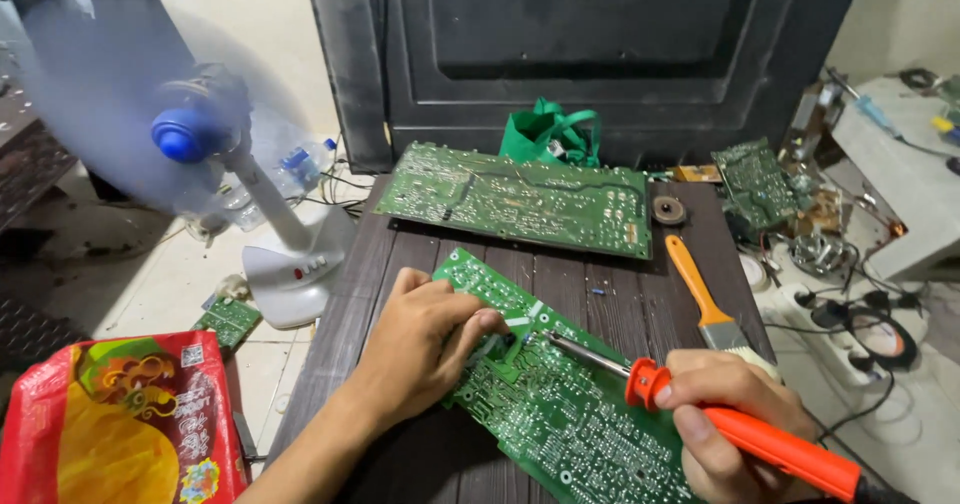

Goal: Soldering components onto a printed circuit board using a soldering iron and solder wire.

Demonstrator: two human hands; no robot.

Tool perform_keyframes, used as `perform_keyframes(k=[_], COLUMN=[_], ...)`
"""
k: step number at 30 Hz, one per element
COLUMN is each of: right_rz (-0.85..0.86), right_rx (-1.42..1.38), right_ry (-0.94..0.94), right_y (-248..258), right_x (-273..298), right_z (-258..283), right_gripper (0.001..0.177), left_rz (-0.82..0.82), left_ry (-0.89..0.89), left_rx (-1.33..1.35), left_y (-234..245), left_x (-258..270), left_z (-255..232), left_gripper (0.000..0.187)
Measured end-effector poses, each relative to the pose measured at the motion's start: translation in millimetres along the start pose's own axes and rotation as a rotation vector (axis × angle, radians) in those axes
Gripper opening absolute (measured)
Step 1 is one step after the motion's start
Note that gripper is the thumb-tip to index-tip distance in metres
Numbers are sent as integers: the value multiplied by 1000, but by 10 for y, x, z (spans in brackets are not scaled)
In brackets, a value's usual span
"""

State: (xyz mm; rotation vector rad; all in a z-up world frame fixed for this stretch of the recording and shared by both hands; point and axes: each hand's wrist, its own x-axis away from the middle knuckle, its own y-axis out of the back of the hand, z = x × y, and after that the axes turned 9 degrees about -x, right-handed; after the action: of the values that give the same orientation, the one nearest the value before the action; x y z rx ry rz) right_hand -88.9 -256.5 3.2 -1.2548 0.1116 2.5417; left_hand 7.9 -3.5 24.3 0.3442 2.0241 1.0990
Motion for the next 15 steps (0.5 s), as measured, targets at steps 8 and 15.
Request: perform_keyframes(k=[8,15], right_rz=[66,140], right_rx=[-40,-6], right_ry=[40,15], right_y=[2,127], right_x=[16,102], right_z=[-36,-66], right_gripper=[17,12], left_rz=[135,158], left_ry=[-76,-70], left_rx=[24,-22], left_y=[72,59], left_x=[-26,7], left_z=[-13,-24], left_gripper=[30,34])
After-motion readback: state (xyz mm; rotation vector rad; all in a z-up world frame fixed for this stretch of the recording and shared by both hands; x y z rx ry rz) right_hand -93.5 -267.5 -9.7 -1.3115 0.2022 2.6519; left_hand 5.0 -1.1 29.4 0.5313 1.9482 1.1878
